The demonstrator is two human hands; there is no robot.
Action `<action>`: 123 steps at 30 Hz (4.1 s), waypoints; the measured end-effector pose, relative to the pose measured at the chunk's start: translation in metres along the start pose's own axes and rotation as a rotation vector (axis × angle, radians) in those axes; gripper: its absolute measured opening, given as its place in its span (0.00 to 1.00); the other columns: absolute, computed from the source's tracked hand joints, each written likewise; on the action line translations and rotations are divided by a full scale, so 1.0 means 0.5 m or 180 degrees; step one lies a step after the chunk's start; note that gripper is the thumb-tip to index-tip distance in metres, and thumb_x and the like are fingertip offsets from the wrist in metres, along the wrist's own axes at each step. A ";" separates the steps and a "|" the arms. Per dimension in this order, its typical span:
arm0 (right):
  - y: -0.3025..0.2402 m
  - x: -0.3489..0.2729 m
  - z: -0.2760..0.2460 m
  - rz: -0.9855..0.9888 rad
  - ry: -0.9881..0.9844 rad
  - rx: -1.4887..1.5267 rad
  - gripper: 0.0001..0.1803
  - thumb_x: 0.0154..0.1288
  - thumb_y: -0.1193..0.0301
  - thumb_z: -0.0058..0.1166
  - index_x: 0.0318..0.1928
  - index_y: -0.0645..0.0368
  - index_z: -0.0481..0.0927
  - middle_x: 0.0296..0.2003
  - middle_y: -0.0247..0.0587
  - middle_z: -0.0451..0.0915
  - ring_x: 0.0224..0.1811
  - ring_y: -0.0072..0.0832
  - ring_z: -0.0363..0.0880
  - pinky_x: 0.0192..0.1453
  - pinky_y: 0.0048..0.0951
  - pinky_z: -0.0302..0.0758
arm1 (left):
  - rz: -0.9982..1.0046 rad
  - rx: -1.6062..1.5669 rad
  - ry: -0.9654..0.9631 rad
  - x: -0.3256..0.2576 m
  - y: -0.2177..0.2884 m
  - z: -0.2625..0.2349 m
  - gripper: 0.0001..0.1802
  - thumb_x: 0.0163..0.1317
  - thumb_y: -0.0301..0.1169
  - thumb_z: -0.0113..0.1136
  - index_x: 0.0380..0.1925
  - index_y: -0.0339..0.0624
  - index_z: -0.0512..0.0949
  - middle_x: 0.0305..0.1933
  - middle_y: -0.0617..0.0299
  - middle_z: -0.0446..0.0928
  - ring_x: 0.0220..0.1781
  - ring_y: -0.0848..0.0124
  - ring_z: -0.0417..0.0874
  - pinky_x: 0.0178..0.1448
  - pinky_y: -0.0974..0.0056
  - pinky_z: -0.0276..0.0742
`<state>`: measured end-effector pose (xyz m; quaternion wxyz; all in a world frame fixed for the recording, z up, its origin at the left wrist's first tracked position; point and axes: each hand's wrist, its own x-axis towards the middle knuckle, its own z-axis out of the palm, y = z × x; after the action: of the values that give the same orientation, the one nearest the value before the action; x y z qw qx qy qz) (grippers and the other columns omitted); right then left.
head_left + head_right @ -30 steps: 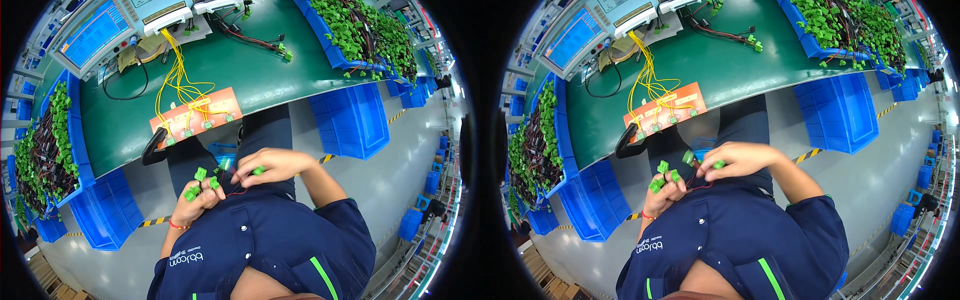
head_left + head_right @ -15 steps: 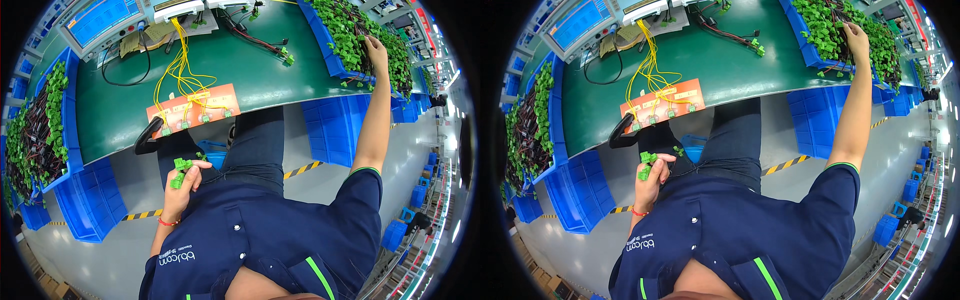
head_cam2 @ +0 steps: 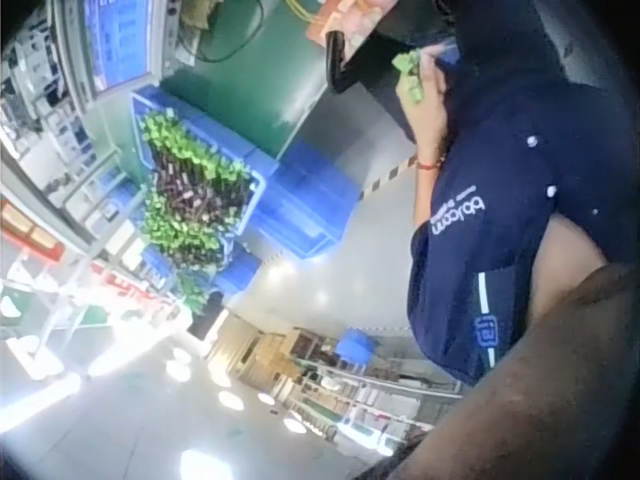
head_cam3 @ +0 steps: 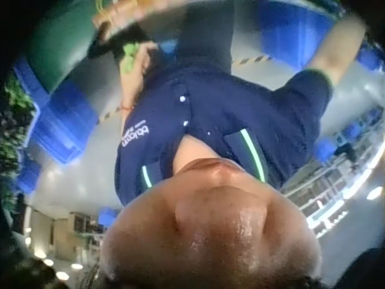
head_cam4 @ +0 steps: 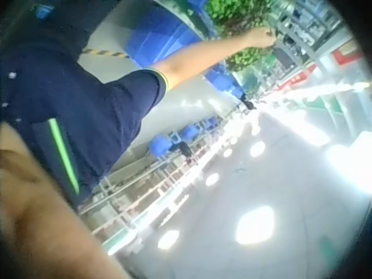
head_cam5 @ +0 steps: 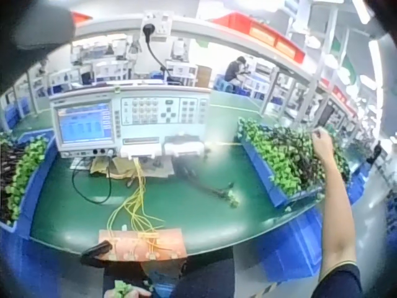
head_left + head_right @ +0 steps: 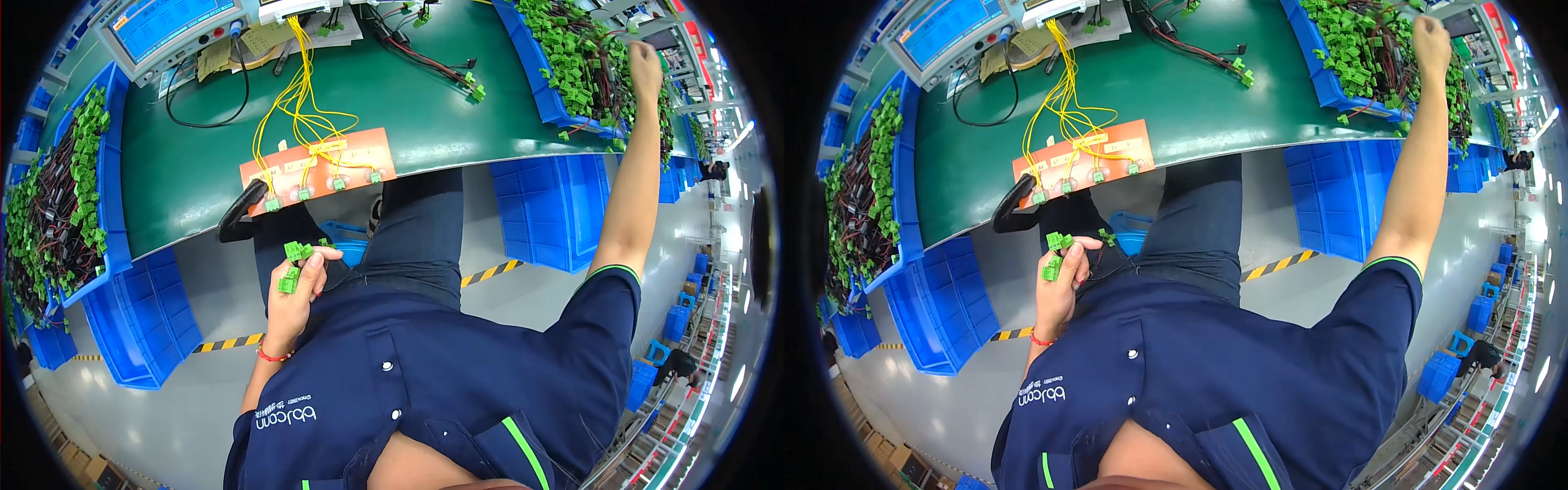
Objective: The person sits at a workstation and repeatedly picks up green plastic connectors and black wires from blue bins. They insert the wires into the connectors and then plug the assembled units into a testing board mounted on the table. The person continues this repetitive assembly and testing cycle throughout the video.
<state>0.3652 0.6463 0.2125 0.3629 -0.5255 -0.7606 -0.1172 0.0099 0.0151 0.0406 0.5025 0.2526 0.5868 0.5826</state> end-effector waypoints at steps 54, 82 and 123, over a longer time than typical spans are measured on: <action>-0.678 -0.850 -0.134 -0.1153 -0.2575 0.2927 0.04 0.65 0.76 0.55 0.38 0.63 0.79 0.27 0.45 0.77 0.26 0.44 0.79 0.30 0.38 0.75 | -0.0043 -0.0939 -0.0307 0.035 -0.015 0.045 0.19 0.76 0.34 0.51 0.60 0.35 0.76 0.27 0.73 0.67 0.26 0.85 0.59 0.30 0.74 0.56; -0.764 -0.888 -0.126 0.1166 -0.3661 0.5369 0.12 0.76 0.75 0.48 0.53 0.71 0.77 0.44 0.46 0.83 0.45 0.29 0.84 0.50 0.27 0.79 | 0.0488 -0.0816 0.1163 0.048 -0.025 -0.015 0.19 0.78 0.39 0.48 0.43 0.34 0.81 0.18 0.72 0.64 0.21 0.85 0.60 0.25 0.74 0.53; -0.713 -0.872 -0.013 0.1444 -0.4280 0.4838 0.15 0.76 0.65 0.50 0.45 0.67 0.82 0.41 0.38 0.84 0.36 0.18 0.80 0.45 0.24 0.79 | -0.0091 0.0606 0.0422 0.045 -0.124 -0.041 0.18 0.69 0.39 0.63 0.49 0.36 0.80 0.28 0.66 0.78 0.26 0.80 0.76 0.32 0.72 0.72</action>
<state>0.1330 0.1812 -0.0048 0.1130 -0.2459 -0.5626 0.7812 0.0015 0.0142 -0.0282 0.4445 0.2516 0.6750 0.5324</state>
